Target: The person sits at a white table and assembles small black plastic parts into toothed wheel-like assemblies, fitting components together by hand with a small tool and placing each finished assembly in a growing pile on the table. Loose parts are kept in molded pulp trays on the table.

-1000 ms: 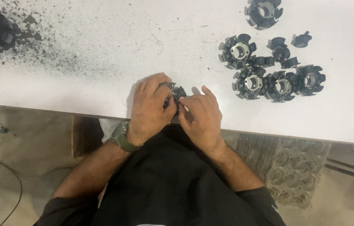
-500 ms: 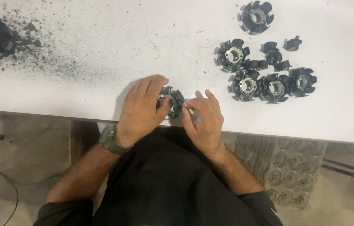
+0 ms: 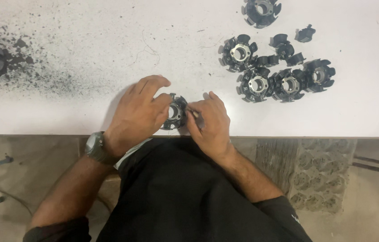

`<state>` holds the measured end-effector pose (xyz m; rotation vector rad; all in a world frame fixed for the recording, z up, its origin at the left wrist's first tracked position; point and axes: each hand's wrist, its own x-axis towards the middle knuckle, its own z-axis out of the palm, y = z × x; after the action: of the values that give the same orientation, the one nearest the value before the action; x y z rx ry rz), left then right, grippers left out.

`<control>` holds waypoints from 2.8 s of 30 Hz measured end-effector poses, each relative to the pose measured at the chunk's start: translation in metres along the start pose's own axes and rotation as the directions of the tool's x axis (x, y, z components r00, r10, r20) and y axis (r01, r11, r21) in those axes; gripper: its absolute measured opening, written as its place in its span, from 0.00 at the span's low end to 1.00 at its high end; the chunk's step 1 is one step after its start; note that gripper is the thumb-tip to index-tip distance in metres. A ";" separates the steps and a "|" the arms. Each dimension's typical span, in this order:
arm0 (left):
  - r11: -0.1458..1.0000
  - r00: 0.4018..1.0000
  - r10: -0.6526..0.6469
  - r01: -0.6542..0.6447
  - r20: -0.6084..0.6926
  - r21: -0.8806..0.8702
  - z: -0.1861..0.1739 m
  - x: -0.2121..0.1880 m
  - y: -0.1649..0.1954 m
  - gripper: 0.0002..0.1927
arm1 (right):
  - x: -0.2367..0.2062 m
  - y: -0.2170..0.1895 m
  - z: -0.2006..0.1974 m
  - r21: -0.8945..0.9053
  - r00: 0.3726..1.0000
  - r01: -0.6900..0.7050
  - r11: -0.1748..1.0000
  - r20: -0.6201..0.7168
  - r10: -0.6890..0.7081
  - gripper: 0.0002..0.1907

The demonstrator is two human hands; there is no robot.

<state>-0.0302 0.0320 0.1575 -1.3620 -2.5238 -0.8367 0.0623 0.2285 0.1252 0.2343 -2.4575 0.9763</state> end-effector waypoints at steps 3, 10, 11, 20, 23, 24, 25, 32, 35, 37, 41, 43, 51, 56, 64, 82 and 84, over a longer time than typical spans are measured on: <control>0.998 0.998 0.038 -0.040 0.050 0.044 0.000 -0.002 0.000 0.09 | 0.002 0.003 0.002 -0.008 1.000 0.017 1.000 0.002 -0.017 0.12; 0.951 0.973 -0.222 0.231 0.069 -0.205 0.009 -0.002 0.006 0.06 | -0.001 -0.001 0.001 -0.034 0.999 0.041 0.999 -0.011 -0.042 0.13; 0.942 0.969 -0.235 0.246 0.075 -0.227 0.009 -0.002 0.006 0.06 | -0.003 -0.002 0.001 -0.029 0.998 0.056 0.998 -0.008 -0.057 0.13; 0.911 0.959 -0.281 0.276 0.031 -0.305 0.007 -0.007 0.010 0.06 | -0.008 -0.005 0.007 -0.025 0.997 0.074 0.997 0.001 -0.074 0.14; 0.908 0.956 -0.291 0.291 0.047 -0.301 0.008 -0.008 0.011 0.06 | -0.007 -0.005 0.008 -0.043 0.998 0.064 0.997 0.016 -0.063 0.14; 0.909 0.956 -0.287 0.290 0.054 -0.299 0.008 -0.009 0.010 0.06 | -0.007 -0.005 0.008 -0.046 0.998 0.062 0.997 0.019 -0.061 0.14; 0.911 0.957 -0.283 0.288 0.061 -0.297 0.009 -0.009 0.010 0.06 | -0.008 -0.005 0.008 -0.050 0.998 0.061 0.997 0.022 -0.060 0.14; 0.921 0.960 -0.278 0.267 0.001 -0.283 0.013 -0.018 0.010 0.07 | -0.011 -0.001 0.012 -0.058 0.989 0.147 0.987 -0.024 -0.149 0.16; 0.919 0.960 -0.281 0.268 -0.005 -0.289 0.015 -0.020 0.011 0.07 | -0.010 -0.003 0.014 -0.071 0.987 0.160 0.985 -0.022 -0.162 0.18; 0.915 0.959 -0.284 0.266 -0.014 -0.304 0.015 -0.020 0.011 0.07 | -0.009 -0.004 0.015 -0.082 0.988 0.154 0.985 -0.016 -0.156 0.18; 0.919 0.964 -0.264 0.240 -0.034 -0.311 0.014 -0.020 0.011 0.08 | -0.010 -0.006 0.018 -0.143 0.982 0.177 0.974 -0.038 -0.184 0.18; 0.916 0.966 -0.258 0.233 -0.033 -0.325 0.015 -0.021 0.011 0.08 | -0.010 -0.005 0.018 -0.140 0.981 0.186 0.973 -0.023 -0.191 0.19; 0.938 0.950 -0.091 0.183 0.300 -0.296 -0.053 -0.064 -0.031 0.04 | 0.029 0.022 -0.006 -0.254 0.979 0.129 0.958 -0.119 -0.164 0.14; 0.721 0.768 -0.620 0.638 -0.159 0.271 -0.123 -0.117 -0.126 0.33 | 0.023 0.032 -0.029 -0.217 0.965 0.038 0.976 -0.246 -0.092 0.12; 0.485 0.587 -0.802 0.746 -0.108 0.456 -0.117 -0.082 -0.189 0.41 | 0.003 0.022 -0.014 -0.024 0.984 -0.020 1.000 -0.175 0.015 0.10; 0.979 0.982 -0.186 0.188 0.030 -0.078 0.019 -0.010 0.021 0.52 | -0.025 0.008 -0.013 0.128 0.993 -0.055 0.990 -0.095 0.067 0.12; 0.993 0.992 -0.117 0.115 -0.051 -0.031 0.016 -0.012 0.022 0.40 | -0.023 0.004 -0.010 0.113 0.994 -0.056 0.992 -0.088 0.066 0.12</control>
<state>-0.0039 0.0416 0.1487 -1.1940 -2.5803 -0.9199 0.0850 0.2382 0.1173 0.1488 -2.3431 1.1254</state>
